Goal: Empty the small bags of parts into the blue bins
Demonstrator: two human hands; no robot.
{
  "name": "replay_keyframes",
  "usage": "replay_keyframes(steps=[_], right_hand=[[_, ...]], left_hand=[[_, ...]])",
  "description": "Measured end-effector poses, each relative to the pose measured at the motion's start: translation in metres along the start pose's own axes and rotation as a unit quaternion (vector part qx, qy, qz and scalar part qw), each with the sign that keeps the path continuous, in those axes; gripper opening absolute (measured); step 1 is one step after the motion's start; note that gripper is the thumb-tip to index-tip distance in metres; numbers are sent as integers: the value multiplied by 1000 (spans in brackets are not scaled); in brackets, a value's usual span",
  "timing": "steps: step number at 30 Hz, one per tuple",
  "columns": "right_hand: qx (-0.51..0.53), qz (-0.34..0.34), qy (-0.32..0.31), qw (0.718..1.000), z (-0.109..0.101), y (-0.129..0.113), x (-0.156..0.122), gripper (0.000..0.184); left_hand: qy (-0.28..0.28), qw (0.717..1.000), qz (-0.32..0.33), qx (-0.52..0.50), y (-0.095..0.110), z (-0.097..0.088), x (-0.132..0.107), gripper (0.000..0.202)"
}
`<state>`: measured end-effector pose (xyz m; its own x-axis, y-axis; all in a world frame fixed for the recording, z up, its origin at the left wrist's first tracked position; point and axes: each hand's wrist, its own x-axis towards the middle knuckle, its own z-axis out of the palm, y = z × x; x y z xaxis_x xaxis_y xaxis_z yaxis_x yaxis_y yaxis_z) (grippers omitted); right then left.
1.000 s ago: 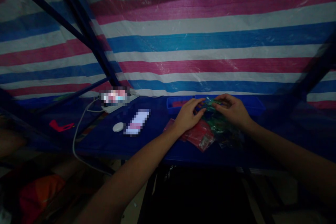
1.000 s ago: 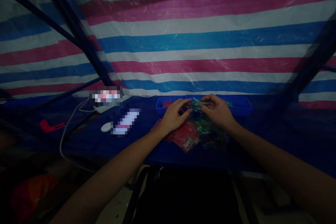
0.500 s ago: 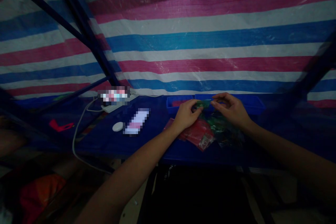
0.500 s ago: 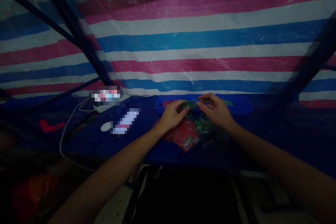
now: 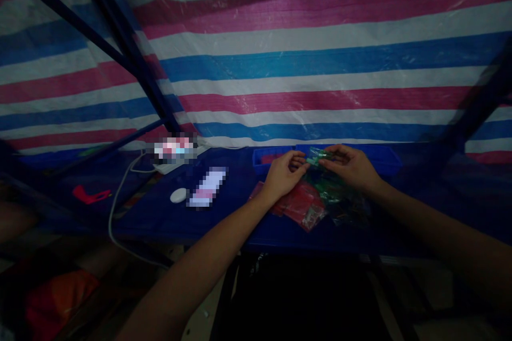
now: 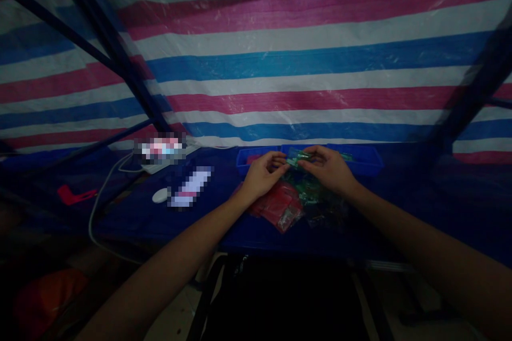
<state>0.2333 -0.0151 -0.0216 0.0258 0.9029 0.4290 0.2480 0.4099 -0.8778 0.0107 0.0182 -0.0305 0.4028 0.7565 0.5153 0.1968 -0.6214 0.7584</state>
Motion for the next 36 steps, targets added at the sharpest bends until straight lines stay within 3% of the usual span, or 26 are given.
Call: replay_keyframes(steps=[3,6,8,10,12,13,18,25,30,36], right_hand=[[-116,-83,66,987,-19,-5,9,35],[-274,-174,109,940,-47,-5,18,28],[-330,-195,131,914,-66,1,25,29],[-370,-178,90,907,-81,11,31,31],[-391,-127,4,911,-91,19,36,34],[-388,-110,0,915,-93,20,37,35],[-363,-131,-5,923,-87,7,32,34],[-315,-197,-208,905,-50,-1,11,19],[-364,-224,-253,868,-33,3,3,22],[-403,-190,-242,862,-33,5,4,24]], left_hand=[[-29,996,40,77,6,-3,-1,21],[-72,982,86,152,10,-5,-3,17],[-93,974,100,182,11,-6,-5,18],[-107,969,103,199,11,-7,-5,21],[-117,965,108,209,10,-7,-6,25],[-125,962,113,212,10,-7,-6,28],[-163,953,137,217,8,-6,-7,32],[-155,955,122,223,4,-5,-7,26],[-149,953,124,234,4,-6,-6,23],[-150,952,121,237,7,-6,-6,22]])
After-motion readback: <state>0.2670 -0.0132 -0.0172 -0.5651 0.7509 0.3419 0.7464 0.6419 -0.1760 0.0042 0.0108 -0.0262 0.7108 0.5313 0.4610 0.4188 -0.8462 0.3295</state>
